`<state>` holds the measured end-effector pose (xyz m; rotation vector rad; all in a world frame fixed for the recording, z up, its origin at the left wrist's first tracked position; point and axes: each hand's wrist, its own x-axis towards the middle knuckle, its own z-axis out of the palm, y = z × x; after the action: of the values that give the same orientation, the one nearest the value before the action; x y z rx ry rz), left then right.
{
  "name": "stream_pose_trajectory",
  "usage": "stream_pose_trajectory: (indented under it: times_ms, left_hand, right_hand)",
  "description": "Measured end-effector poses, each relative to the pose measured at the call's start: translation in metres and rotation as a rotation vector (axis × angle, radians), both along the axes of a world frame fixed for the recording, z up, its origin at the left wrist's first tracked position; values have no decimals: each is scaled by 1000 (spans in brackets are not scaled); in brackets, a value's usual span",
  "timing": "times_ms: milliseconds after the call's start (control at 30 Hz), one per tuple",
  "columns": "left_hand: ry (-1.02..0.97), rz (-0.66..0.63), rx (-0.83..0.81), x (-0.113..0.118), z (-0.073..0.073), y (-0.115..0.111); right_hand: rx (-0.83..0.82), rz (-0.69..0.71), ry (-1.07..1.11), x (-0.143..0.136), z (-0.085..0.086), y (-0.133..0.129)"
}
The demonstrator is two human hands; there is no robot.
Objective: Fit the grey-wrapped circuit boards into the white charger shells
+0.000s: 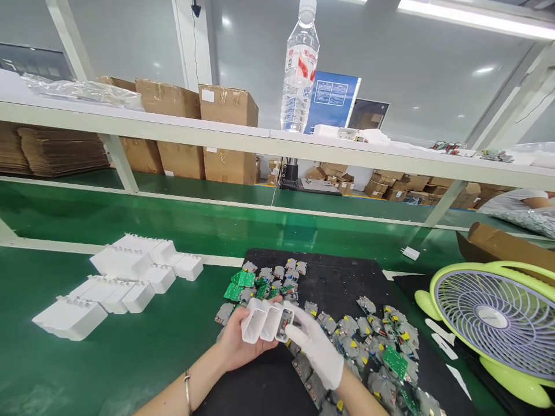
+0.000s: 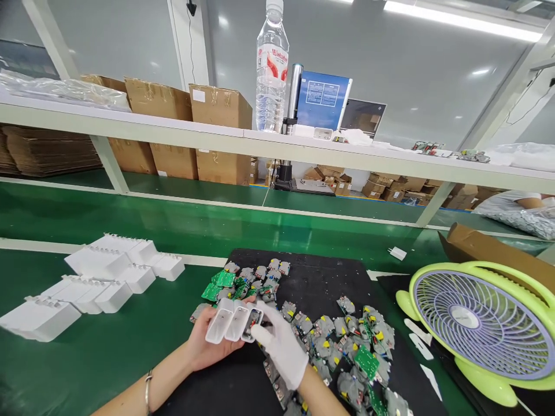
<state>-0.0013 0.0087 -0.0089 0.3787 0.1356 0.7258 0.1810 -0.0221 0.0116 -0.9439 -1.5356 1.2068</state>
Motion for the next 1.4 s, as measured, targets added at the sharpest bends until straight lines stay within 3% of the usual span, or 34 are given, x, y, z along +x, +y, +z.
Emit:
stream_pose_trajectory:
  times_ms: [67, 167, 267, 433, 533, 600, 733, 833, 933, 1033, 1200, 1400]
  left_hand:
    - [-10, -11, 2, 2, 2, -3]
    - [-31, -20, 20, 3, 3, -7]
    - [-2, 22, 45, 4, 4, -7]
    - [305, 392, 182, 3, 10, -3]
    - [406, 392, 232, 5, 9, -5]
    - [450, 375, 354, 7, 5, -9]
    - [706, 459, 652, 13, -2, -22]
    - [954, 506, 800, 16, 2, -31]
    - [1090, 578, 796, 19, 7, -34]
    - [1177, 660, 696, 19, 8, -32]
    - [1141, 642, 732, 17, 5, -35]
    - [1026, 651, 809, 17, -1, -34]
  right_hand:
    - [-103, 138, 209, -8, 3, 1]
    - [-215, 196, 412, -15, 5, -2]
    - [-239, 93, 565, -15, 4, -4]
    - [-443, -219, 972, 6, 7, 8]
    - [-554, -176, 1057, 19, 13, 16]
    - [-578, -130, 1066, 20, 14, 17]
    - [-613, -84, 969, 7, 8, 10]
    - [-489, -17, 729, 1, 4, 3]
    - [-271, -18, 458, 1, 3, -2]
    - [-163, -46, 317, 1, 1, -4]
    - [42, -90, 139, -8, -5, -5]
    - [61, -56, 86, -9, 0, -8]
